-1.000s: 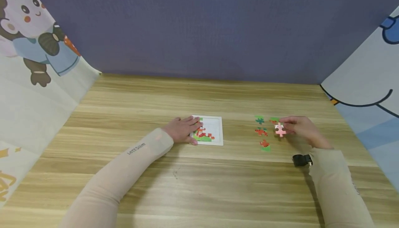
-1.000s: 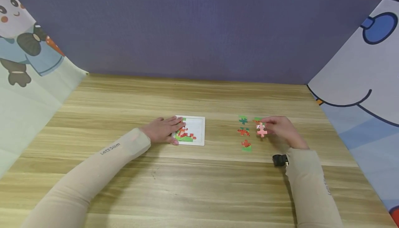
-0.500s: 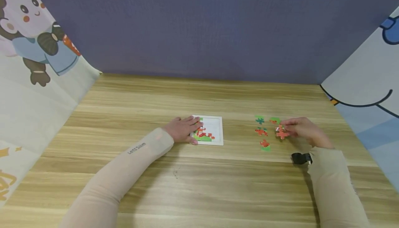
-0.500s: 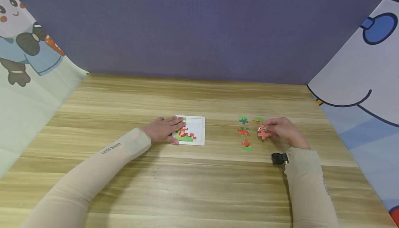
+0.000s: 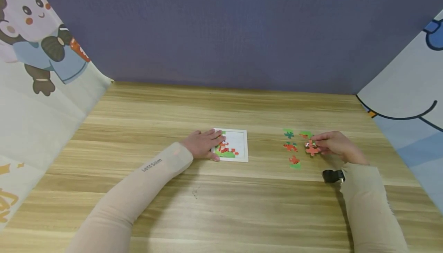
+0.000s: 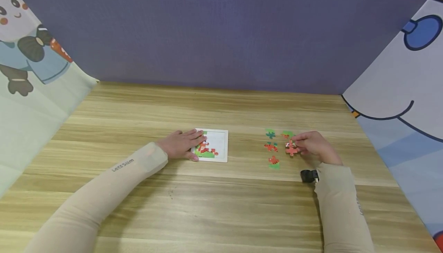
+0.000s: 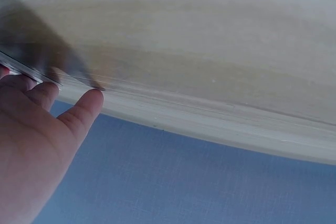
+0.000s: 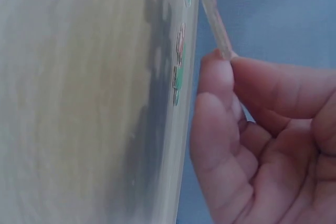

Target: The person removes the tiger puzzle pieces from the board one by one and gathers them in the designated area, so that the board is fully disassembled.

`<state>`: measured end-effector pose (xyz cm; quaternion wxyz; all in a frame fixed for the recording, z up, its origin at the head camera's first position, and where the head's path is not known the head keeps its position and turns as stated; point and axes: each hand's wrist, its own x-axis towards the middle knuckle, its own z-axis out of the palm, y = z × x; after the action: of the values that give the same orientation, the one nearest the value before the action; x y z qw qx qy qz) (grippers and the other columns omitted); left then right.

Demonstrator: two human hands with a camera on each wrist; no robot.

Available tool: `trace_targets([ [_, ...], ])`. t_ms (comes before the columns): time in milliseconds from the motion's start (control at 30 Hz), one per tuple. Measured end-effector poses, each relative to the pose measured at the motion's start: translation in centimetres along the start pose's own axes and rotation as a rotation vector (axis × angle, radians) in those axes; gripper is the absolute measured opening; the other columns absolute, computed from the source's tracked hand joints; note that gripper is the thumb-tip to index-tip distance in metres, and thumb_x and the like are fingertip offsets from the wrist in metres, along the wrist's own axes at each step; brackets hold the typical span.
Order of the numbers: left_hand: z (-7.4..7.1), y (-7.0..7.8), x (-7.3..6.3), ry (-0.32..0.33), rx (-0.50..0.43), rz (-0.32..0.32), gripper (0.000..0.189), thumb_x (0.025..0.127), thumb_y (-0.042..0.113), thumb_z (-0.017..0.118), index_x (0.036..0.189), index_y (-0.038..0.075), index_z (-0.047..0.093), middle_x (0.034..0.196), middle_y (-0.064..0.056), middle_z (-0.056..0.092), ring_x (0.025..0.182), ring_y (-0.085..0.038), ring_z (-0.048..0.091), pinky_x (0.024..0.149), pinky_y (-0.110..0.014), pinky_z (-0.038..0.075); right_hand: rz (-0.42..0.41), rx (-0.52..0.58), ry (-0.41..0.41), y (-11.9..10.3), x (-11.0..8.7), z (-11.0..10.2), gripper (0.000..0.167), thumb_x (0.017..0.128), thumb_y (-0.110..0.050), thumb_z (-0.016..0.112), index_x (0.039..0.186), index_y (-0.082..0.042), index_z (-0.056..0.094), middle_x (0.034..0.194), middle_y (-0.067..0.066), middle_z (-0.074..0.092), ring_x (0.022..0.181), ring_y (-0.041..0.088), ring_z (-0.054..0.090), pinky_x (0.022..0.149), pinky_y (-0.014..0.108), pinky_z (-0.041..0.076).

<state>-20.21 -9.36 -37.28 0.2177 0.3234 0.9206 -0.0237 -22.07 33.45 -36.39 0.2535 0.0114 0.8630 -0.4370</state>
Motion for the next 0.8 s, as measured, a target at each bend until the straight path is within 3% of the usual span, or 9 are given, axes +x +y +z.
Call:
trace_targets([
  [267, 0.29, -0.09, 0.13, 0.009, 0.002, 0.0, 0.08, 0.092, 0.058, 0.046, 0.155, 0.018, 0.016, 0.161, -0.003, 0.007, 0.146, -0.023, 0.008, 0.112, -0.055, 0.02, 0.008, -0.052, 0.003, -0.04, 0.22, 0.07, 0.039, 0.101, -0.004, 0.042, 0.133, 0.019, 0.041, 0.108, 0.006, 0.063, 0.078, 0.006, 0.061, 0.073, 0.031, 0.055],
  [567, 0.38, -0.04, 0.17, 0.016, -0.003, -0.002, 0.08, 0.092, 0.058, 0.047, 0.155, 0.018, 0.017, 0.161, -0.003, 0.007, 0.146, -0.023, 0.008, 0.111, -0.055, 0.021, 0.013, -0.067, 0.007, 0.0, 0.45, 0.06, 0.04, 0.101, -0.005, 0.043, 0.134, 0.017, 0.041, 0.127, 0.026, 0.053, 0.081, 0.003, 0.06, 0.075, 0.032, 0.055],
  [700, 0.3, 0.07, 0.02, 0.011, 0.001, -0.009, 0.08, 0.092, 0.058, 0.047, 0.155, 0.019, 0.017, 0.161, -0.002, 0.007, 0.146, -0.022, 0.008, 0.112, -0.054, 0.021, 0.011, -0.064, 0.003, -0.03, 0.52, 0.12, 0.04, 0.1, -0.004, 0.045, 0.133, 0.018, 0.042, 0.12, 0.021, 0.058, 0.08, 0.002, 0.059, 0.073, 0.031, 0.055],
  [800, 0.21, 0.19, -0.11, 0.009, 0.007, -0.012, 0.08, 0.092, 0.058, 0.046, 0.155, 0.019, 0.016, 0.161, -0.002, 0.006, 0.146, -0.022, 0.008, 0.112, -0.054, 0.021, 0.014, -0.038, -0.002, -0.06, 0.57, 0.08, 0.039, 0.099, -0.002, 0.044, 0.132, 0.018, 0.043, 0.104, 0.004, 0.063, 0.077, 0.003, 0.06, 0.071, 0.029, 0.055],
])
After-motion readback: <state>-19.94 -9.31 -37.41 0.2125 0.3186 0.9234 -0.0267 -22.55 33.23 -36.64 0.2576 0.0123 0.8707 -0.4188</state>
